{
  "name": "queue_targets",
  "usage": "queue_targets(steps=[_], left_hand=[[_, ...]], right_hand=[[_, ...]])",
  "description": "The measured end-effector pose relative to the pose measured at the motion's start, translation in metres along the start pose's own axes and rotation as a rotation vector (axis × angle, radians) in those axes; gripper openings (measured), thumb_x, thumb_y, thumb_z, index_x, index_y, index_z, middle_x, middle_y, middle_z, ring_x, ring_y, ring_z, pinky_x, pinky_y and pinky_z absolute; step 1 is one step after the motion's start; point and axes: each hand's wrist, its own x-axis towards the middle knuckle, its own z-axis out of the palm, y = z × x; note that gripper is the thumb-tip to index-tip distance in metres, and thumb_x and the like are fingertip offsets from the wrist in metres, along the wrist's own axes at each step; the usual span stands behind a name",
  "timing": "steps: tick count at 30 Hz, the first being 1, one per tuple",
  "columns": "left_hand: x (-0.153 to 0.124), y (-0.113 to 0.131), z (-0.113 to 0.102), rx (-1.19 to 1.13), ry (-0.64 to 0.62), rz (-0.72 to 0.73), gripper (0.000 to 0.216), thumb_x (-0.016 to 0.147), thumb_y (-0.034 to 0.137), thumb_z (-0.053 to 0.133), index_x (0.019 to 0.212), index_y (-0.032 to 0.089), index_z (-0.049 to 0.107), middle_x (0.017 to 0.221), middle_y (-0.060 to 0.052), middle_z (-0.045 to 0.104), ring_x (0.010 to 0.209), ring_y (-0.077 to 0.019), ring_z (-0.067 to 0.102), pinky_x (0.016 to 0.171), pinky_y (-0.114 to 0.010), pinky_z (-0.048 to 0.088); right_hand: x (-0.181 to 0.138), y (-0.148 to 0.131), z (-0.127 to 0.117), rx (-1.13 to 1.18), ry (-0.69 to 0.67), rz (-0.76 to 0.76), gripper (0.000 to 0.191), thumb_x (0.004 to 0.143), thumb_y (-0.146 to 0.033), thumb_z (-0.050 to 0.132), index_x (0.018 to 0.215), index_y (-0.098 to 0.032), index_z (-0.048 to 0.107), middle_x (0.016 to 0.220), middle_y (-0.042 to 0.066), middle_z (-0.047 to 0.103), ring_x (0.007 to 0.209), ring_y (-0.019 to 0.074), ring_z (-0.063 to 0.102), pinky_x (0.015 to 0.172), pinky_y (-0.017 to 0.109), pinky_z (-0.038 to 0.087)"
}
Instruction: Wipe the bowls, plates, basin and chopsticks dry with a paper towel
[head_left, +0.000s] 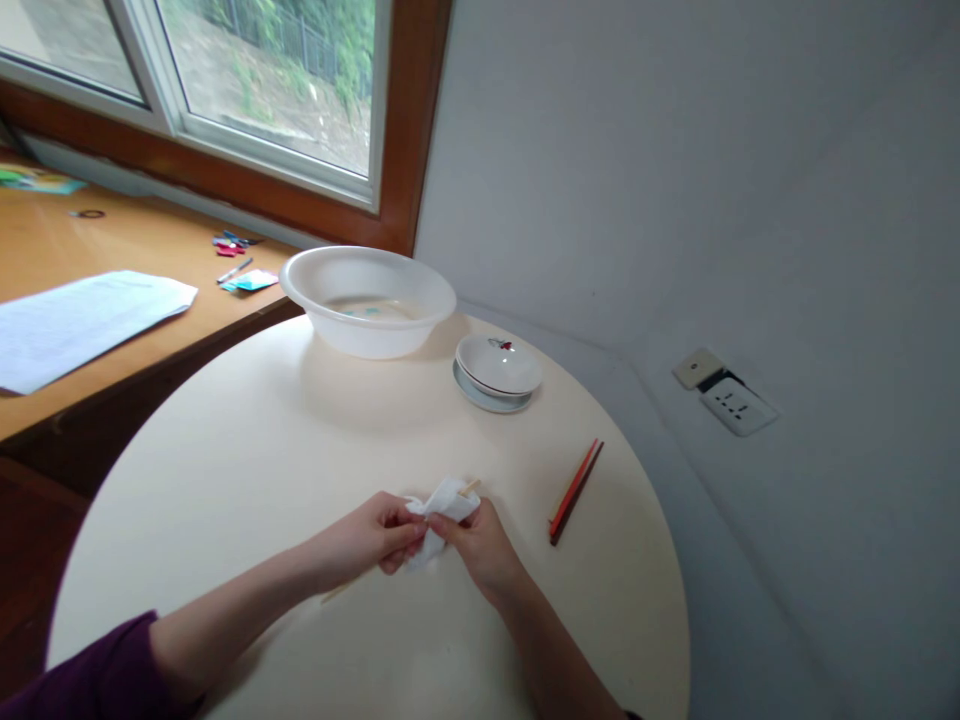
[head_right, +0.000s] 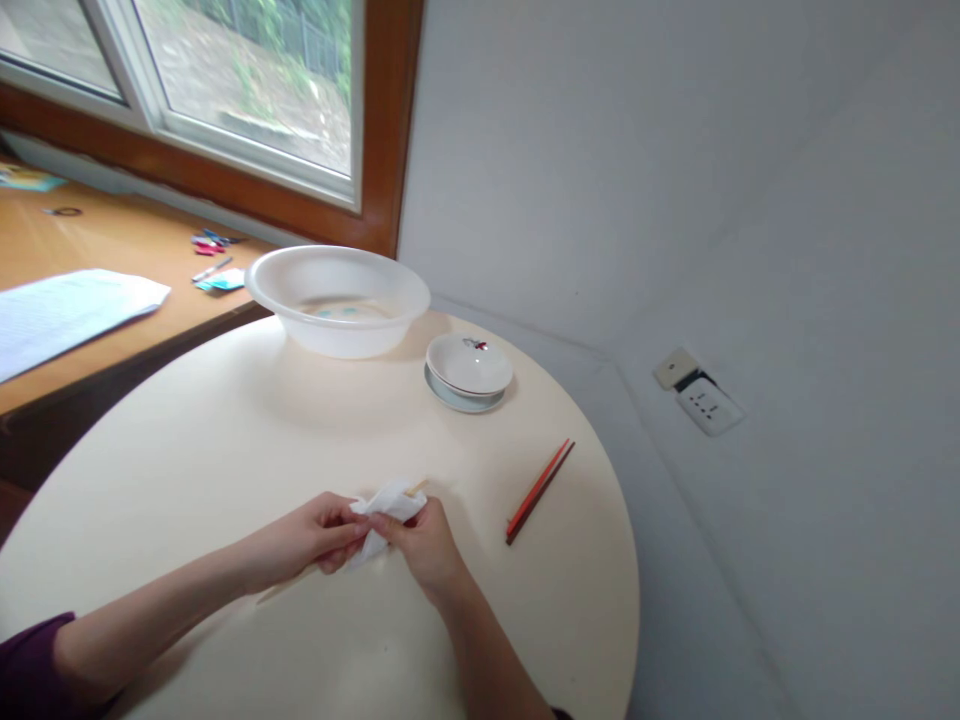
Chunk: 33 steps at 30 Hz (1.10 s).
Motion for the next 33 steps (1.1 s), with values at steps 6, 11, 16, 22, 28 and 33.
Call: queue_targets(steps=[6,11,16,22,28,33], left_hand=[[-0.003,0.008,-0.001,0.152,-0.024,0.038,0.037,0.074,0.048,0.053,0.055,0.016,0.050,0.043,0.006,0.035,0.041,-0.0077,0.030,0.042,-0.022,0.021],[-0.006,0.012,-0.001,0.386,0.088,0.097,0.027,0.076,0.038,0.050,0.069,0.014,0.061,0.050,0.003,0.043,0.045,-0.0094,0.034,0.043,-0.021,0.024],[-0.007,0.013,0.000,0.495,0.121,0.151,0.026,0.077,0.034,0.048,0.071,0.014,0.063,0.052,0.002,0.045,0.047,-0.0103,0.035,0.045,-0.021,0.026],[-0.007,0.013,-0.001,0.382,0.072,0.095,0.033,0.076,0.042,0.051,0.077,0.012,0.064,0.051,0.003,0.043,0.045,-0.0085,0.034,0.045,-0.021,0.024],[-0.010,0.016,-0.007,-0.290,-0.198,-0.187,0.036,0.066,0.041,0.068,0.081,0.008,0.064,0.047,0.008,0.034,0.042,-0.0029,0.018,0.041,-0.019,0.012],[-0.010,0.017,-0.014,-0.477,-0.341,-0.292,0.026,0.067,0.030,0.070,0.080,0.007,0.066,0.047,0.008,0.029,0.042,-0.0023,0.015,0.038,-0.016,0.006]], right_hand=[[0.000,-0.005,-0.006,-0.074,0.061,-0.054,0.030,0.058,-0.042,0.072,0.055,-0.016,0.059,0.050,-0.003,0.051,0.046,0.0086,0.042,0.045,0.021,0.035],[0.004,-0.003,-0.019,-0.035,0.163,-0.109,0.030,0.059,-0.040,0.073,0.055,-0.015,0.055,0.050,-0.004,0.048,0.045,0.0078,0.040,0.042,0.021,0.033],[0.005,-0.004,-0.024,-0.019,0.196,-0.106,0.030,0.060,-0.039,0.072,0.054,-0.015,0.055,0.048,-0.003,0.047,0.044,0.0077,0.040,0.040,0.021,0.031],[0.004,-0.003,-0.025,0.016,0.226,-0.122,0.031,0.060,-0.039,0.073,0.054,-0.014,0.056,0.047,-0.004,0.047,0.044,0.0074,0.039,0.041,0.021,0.030],[-0.001,-0.008,-0.025,0.182,0.116,-0.078,0.033,0.052,-0.040,0.078,0.055,-0.015,0.057,0.050,-0.004,0.047,0.047,0.0072,0.039,0.046,0.021,0.033],[-0.004,-0.012,-0.023,0.247,0.091,-0.094,0.033,0.048,-0.038,0.081,0.054,-0.015,0.058,0.049,-0.005,0.046,0.047,0.0063,0.037,0.047,0.020,0.030]])
